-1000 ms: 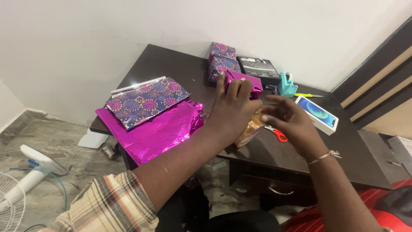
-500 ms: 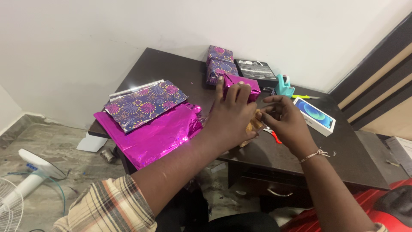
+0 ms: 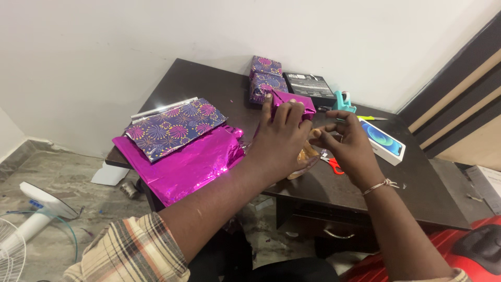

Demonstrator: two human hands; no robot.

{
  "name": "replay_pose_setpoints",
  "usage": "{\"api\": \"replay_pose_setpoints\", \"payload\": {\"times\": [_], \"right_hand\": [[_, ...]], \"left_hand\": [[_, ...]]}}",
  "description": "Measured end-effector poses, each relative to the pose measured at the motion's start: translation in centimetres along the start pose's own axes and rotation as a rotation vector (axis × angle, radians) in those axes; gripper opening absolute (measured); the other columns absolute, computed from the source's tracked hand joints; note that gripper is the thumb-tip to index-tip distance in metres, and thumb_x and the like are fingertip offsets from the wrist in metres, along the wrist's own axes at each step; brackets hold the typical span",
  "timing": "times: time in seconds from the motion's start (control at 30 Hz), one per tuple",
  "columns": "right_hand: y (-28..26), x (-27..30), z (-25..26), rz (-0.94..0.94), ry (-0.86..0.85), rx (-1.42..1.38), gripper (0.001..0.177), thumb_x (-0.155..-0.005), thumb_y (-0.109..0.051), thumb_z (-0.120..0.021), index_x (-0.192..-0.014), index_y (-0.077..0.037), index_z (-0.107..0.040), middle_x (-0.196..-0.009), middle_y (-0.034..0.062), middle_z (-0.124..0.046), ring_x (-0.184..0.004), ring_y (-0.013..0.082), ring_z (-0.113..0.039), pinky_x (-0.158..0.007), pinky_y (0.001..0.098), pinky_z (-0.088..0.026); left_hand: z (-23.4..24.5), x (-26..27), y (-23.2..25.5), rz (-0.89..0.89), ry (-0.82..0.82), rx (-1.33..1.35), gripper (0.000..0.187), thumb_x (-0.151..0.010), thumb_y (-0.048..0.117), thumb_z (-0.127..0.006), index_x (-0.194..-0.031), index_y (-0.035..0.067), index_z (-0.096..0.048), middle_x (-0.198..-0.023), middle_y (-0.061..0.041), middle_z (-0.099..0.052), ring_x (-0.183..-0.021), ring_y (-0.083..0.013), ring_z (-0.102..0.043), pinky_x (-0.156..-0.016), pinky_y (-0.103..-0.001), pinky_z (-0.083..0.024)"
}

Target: The person wraps a rectangular box with shiny purple wrapping paper, folds the edges, and secures them with clear packing tape. They use scissors to cut tape and repeatedly adjust the paper to smooth the surface.

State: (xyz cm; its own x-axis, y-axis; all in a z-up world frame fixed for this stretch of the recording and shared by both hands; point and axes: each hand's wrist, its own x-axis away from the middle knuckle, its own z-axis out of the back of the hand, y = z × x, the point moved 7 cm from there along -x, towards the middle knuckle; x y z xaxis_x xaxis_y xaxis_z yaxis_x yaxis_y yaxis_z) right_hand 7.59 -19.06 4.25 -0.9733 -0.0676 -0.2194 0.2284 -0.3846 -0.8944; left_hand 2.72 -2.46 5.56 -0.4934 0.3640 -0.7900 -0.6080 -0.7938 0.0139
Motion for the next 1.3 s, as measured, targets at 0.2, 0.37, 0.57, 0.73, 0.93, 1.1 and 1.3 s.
{"api": "replay_pose_setpoints", "payload": {"times": [0.2, 0.37, 0.57, 0.73, 0.93, 1.1, 1.3], "right_hand": [[1.1, -0.3, 1.1, 0.011, 0.063, -0.219, 0.05, -0.093, -0.008, -0.068, -0.137, -0.001, -0.045, -0.109, 0.0121, -0.069, -0.104, 0.0229, -0.073, -0.094, 0.0338, -0.062], [1.4, -0.8, 2.5, -0.17, 0.11, -0.502, 0.051, -0.09, -0.014, -0.07, -0.136, -0.005, -0.051, -0.107, 0.0073, -0.069, -0.096, 0.017, -0.07, -0.086, 0.034, -0.061], [-1.2, -1.9, 1.5, -0.206, -0.094, -0.592, 0.039, -0.098, -0.017, -0.075, -0.129, 0.001, -0.059, -0.096, 0.0046, -0.067, -0.085, 0.0131, -0.065, -0.081, 0.0317, -0.058], [-2.8, -2.7, 0.4, -0.233, -0.079, -0.548, 0.04, -0.094, -0.014, -0.073, -0.128, -0.004, -0.055, -0.096, 0.0023, -0.069, -0.083, 0.011, -0.066, -0.078, 0.0291, -0.057], [-4.5, -2.9, -0.4, -0.152, 0.011, -0.482, 0.063, -0.089, -0.008, -0.073, -0.147, 0.0, -0.047, -0.102, 0.0056, -0.074, -0.086, 0.0101, -0.068, -0.077, 0.0259, -0.056], [-6.2, -2.9, -0.7, -0.013, 0.019, -0.399, 0.096, -0.084, -0.003, -0.077, -0.161, 0.001, -0.02, -0.113, 0.0138, -0.07, -0.098, 0.0178, -0.07, -0.082, 0.0302, -0.058], [-7.0, -3.5, -1.2, -0.082, -0.067, -0.301, 0.112, -0.078, -0.006, -0.078, -0.161, 0.0, -0.003, -0.144, 0.0192, -0.054, -0.106, 0.0223, -0.069, -0.089, 0.0344, -0.06]], "left_hand": [[0.3, 0.1, -0.1, -0.03, 0.054, 0.019, 0.084, -0.072, 0.06, -0.074, -0.134, 0.007, -0.055, -0.129, -0.018, -0.044, -0.126, -0.0362, -0.04, -0.115, -0.07, -0.021], [0.7, -0.1, -0.9, 0.01, 0.022, -0.056, 0.057, -0.091, 0.024, -0.067, -0.142, 0.008, -0.049, -0.122, -0.008, -0.056, -0.123, -0.0277, -0.051, -0.126, -0.061, -0.023], [2.8, -1.1, -3.2, 0.122, 0.202, 0.286, 0.047, -0.089, 0.003, -0.068, -0.132, 0.008, -0.051, -0.098, -0.004, -0.066, -0.114, -0.0297, -0.059, -0.125, -0.055, -0.027], [2.0, -1.6, -4.7, 0.267, 0.09, 0.555, 0.053, -0.085, 0.005, -0.075, -0.131, 0.009, -0.051, -0.105, -0.007, -0.069, -0.106, -0.0287, -0.066, -0.095, -0.043, -0.051], [2.6, -1.6, -5.1, 0.209, 0.111, 0.545, 0.075, -0.083, 0.007, -0.08, -0.147, 0.014, -0.041, -0.106, -0.008, -0.07, -0.106, -0.0314, -0.066, -0.093, -0.045, -0.051], [2.4, -1.6, -5.4, 0.223, 0.089, 0.598, 0.095, -0.081, 0.008, -0.08, -0.158, 0.023, -0.025, -0.125, -0.01, -0.066, -0.11, -0.0323, -0.065, -0.094, -0.045, -0.052], [3.1, -1.4, -5.1, 0.12, 0.148, 0.576, 0.101, -0.081, 0.002, -0.079, -0.162, 0.022, -0.02, -0.136, -0.014, -0.053, -0.123, -0.0398, -0.058, -0.099, -0.048, -0.053]]}}
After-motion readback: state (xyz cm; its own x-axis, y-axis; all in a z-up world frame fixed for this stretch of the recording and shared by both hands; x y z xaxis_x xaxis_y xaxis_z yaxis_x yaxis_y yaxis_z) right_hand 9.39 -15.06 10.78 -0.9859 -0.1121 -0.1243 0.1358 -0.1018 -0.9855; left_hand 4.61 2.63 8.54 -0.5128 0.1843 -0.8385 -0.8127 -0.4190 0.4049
